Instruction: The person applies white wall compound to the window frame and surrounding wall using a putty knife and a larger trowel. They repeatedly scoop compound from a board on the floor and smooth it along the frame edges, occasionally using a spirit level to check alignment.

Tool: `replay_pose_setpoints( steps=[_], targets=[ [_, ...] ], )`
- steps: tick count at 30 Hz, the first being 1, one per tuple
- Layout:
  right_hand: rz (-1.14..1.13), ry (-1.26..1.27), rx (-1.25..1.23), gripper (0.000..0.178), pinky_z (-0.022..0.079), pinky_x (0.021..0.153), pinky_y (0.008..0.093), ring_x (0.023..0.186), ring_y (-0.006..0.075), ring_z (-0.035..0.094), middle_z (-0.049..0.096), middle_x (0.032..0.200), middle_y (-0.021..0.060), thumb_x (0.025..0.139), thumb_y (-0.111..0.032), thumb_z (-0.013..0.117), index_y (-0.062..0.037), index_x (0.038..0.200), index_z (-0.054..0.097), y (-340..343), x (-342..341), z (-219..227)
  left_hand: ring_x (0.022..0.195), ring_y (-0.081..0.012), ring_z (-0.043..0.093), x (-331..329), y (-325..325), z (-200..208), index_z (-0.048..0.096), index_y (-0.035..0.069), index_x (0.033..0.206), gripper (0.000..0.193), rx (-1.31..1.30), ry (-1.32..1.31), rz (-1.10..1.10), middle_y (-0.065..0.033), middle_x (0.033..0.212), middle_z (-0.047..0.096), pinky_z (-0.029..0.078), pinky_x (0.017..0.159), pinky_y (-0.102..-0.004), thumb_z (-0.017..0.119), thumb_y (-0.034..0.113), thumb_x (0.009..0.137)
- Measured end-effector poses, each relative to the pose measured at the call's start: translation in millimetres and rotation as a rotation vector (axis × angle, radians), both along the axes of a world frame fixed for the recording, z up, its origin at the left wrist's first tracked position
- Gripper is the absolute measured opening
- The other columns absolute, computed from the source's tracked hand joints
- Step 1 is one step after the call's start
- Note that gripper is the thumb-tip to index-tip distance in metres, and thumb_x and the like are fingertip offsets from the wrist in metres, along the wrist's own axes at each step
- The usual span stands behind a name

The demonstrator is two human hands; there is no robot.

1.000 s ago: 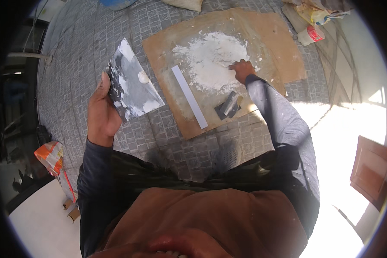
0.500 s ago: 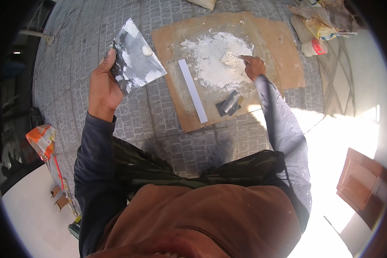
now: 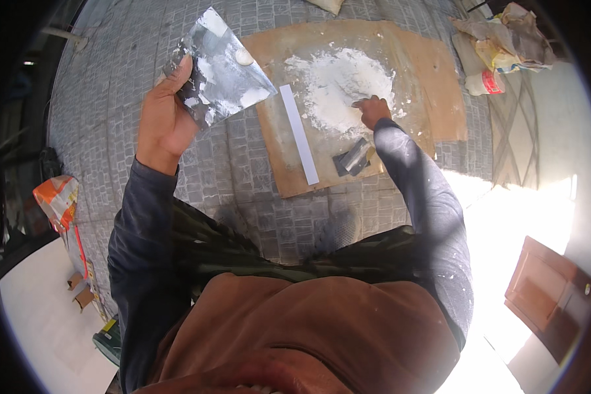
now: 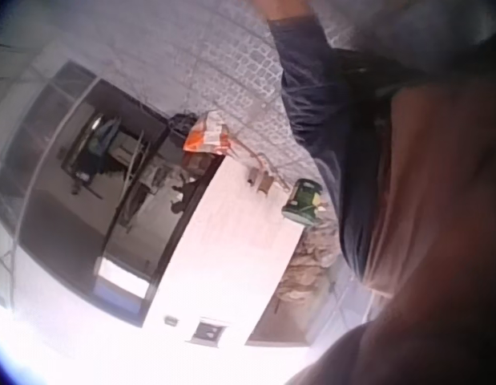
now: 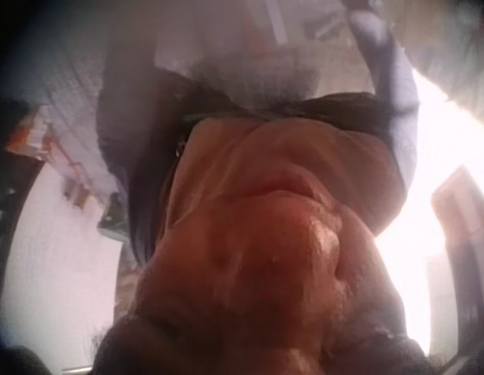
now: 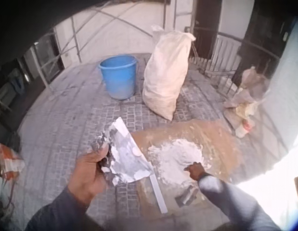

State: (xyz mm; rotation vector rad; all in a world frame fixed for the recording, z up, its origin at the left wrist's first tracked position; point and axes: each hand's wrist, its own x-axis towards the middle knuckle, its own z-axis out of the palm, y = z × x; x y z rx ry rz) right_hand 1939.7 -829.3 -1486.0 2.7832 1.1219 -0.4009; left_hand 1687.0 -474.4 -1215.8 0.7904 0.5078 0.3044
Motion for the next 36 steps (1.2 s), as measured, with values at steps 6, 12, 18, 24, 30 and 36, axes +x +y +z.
replay_pose_setpoints(
  steps=[6,12,18,24,30,36],
  targets=[
    [-0.053,-0.05,0.066,0.044,0.046,0.095,0.0473,0.111,0.0285,0.061,0.074,0.114,0.004,0.087,-0.006,0.057,-0.0258,0.121,0.075,6.6,-4.1,-5.2,0.111,-0.0236,0.067,1.2,-1.1,-6.9,0.059,-0.001,0.128,0.031,-0.033,-0.005,0.077,-0.0094,0.123,0.067,0.055,0.1,-0.0443,0.057,0.021,0.106],
    [-0.087,-0.025,0.038,0.04,0.046,0.097,0.0465,0.112,0.0303,0.062,0.074,0.115,0.0065,0.093,-0.007,0.054,-0.0237,0.123,0.074,11.9,-7.5,-4.8,0.111,-0.0243,0.067,1.6,-1.6,-13.8,0.057,-0.002,0.127,0.032,-0.074,0.046,0.154,-0.0116,0.124,0.066,0.055,0.1,-0.0452,0.056,0.022,0.107],
    [-0.118,0.011,-0.014,0.04,0.046,0.095,0.0477,0.112,0.0271,0.063,0.074,0.115,0.0033,0.091,-0.01,0.055,-0.0257,0.123,0.073,16.5,-13.6,4.4,0.108,-0.0233,0.068,10.0,-1.1,-31.5,0.053,-0.002,0.128,0.031,-0.089,0.125,0.122,-0.0109,0.119,0.065,0.059,0.094,-0.0434,0.056,0.021,0.107],
    [-0.576,0.557,0.983,0.038,0.048,0.101,0.0296,0.111,0.0178,0.066,0.073,0.121,0.0121,0.094,-0.007,0.06,-0.0018,0.131,0.068,-1.3,-26.5,48.3,0.099,-0.0234,0.071,11.0,-6.1,-64.7,0.052,-0.001,0.124,0.029,-0.005,0.211,0.065,-0.0107,0.116,0.066,0.062,0.087,-0.0429,0.057,0.022,0.106],
    [-0.462,0.619,1.408,0.038,0.049,0.099,0.0307,0.107,0.0163,0.065,0.07,0.121,0.0085,0.096,-0.003,0.063,0.0073,0.133,0.061,22.6,-78.8,125.8,0.096,-0.0258,0.071,48.6,-55.8,-113.8,0.057,0.0,0.123,0.026,-0.201,0.269,0.015,-0.0103,0.112,0.069,0.062,0.086,-0.045,0.055,0.021,0.106],
    [0.197,0.234,1.189,0.046,0.046,0.105,0.0322,0.115,0.027,0.066,0.072,0.123,0.0117,0.096,0.013,0.051,-0.0044,0.137,0.063,35.7,-133.2,172.4,0.097,-0.0284,0.071,66.5,-91.7,-117.6,0.059,0.001,0.12,0.023,-0.375,0.167,-0.059,-0.012,0.112,0.069,0.061,0.091,-0.0464,0.05,0.019,0.108]
  ],
)
